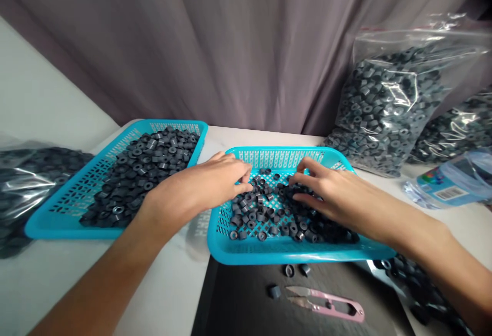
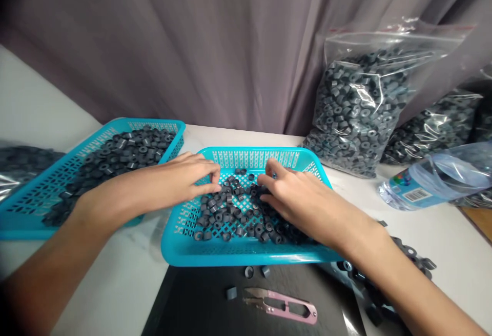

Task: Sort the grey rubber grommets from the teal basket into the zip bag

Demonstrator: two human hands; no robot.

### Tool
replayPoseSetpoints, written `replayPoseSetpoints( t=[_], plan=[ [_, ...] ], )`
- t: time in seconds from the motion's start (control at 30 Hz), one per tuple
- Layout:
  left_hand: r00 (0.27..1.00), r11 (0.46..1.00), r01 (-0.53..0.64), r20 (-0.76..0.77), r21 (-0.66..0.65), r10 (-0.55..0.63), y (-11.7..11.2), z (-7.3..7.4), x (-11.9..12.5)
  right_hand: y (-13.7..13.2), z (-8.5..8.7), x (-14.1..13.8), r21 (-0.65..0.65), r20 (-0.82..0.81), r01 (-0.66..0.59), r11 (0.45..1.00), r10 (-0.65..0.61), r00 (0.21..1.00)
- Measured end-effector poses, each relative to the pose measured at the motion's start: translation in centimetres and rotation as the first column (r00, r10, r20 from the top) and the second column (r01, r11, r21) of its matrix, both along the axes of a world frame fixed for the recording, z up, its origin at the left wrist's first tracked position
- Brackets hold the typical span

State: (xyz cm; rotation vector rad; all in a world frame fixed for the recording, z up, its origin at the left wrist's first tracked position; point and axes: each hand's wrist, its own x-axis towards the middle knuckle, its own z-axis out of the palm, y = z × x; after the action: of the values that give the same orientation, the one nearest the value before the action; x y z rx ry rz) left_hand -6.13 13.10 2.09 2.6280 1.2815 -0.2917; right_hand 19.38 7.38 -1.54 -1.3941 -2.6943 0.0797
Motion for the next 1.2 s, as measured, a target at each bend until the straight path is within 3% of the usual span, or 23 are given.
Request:
replayPoseSetpoints(
  t=[0.13, 0.2, 0.43, 0.53, 0.63, 0.73, 1.0, 1.2],
  plan=[
    [1.000, 0.999, 0.014, -0.010, -0.030, -0.014, 0.2, -0.1, -0.2, -1.1, 0.2, -1.4, -0.184, -0.078, -0.192, 0.964, 0.181, 0.980],
    [1.000, 0.999, 0.010, -0.023, -0.035, -0.011, 0.2, 0.1, -0.1, -1.4, 0.0, -1.7, -0.217, -0.108, -0.252, 0.943, 0.233, 0.966],
    [0.999, 0.993, -0.033, -0.047, -0.117, 0.027, -0.2, 1.1, 0.2, -0.9, -1.1, -1.8, -0.017, 0.003, -0.065, 0.998, 0.065, 0.998],
    [1.000, 0.983, 0.016, -0.015, -0.182, -0.019, -0.5, 1.1, 0.6, -1.0, -1.3, -2.3, -0.003, 0.004, -0.049, 0.999, 0.049, 0.999],
    [0.999, 0.967, -0.023, -0.049, -0.255, 0.011, -1.0, 1.2, 1.4, -0.9, -1.4, -2.4, 0.036, 0.033, -0.041, 0.999, 0.040, 0.999],
    [0.997, 0.970, -0.057, -0.056, -0.237, 0.045, -1.4, 1.0, 2.0, -0.7, -1.3, -2.1, 0.107, 0.051, -0.022, 0.994, 0.016, 0.999],
    [0.995, 0.989, 0.037, -0.086, -0.144, -0.050, -0.4, -0.8, 1.8, -0.8, -0.6, -1.9, 0.156, 0.074, -0.021, 0.988, 0.009, 0.997],
    [0.993, 0.982, -0.030, -0.120, -0.184, 0.008, -1.0, 0.4, 2.3, -0.6, -0.8, -1.7, 0.153, 0.113, -0.011, 0.988, -0.006, 0.994]
  ],
)
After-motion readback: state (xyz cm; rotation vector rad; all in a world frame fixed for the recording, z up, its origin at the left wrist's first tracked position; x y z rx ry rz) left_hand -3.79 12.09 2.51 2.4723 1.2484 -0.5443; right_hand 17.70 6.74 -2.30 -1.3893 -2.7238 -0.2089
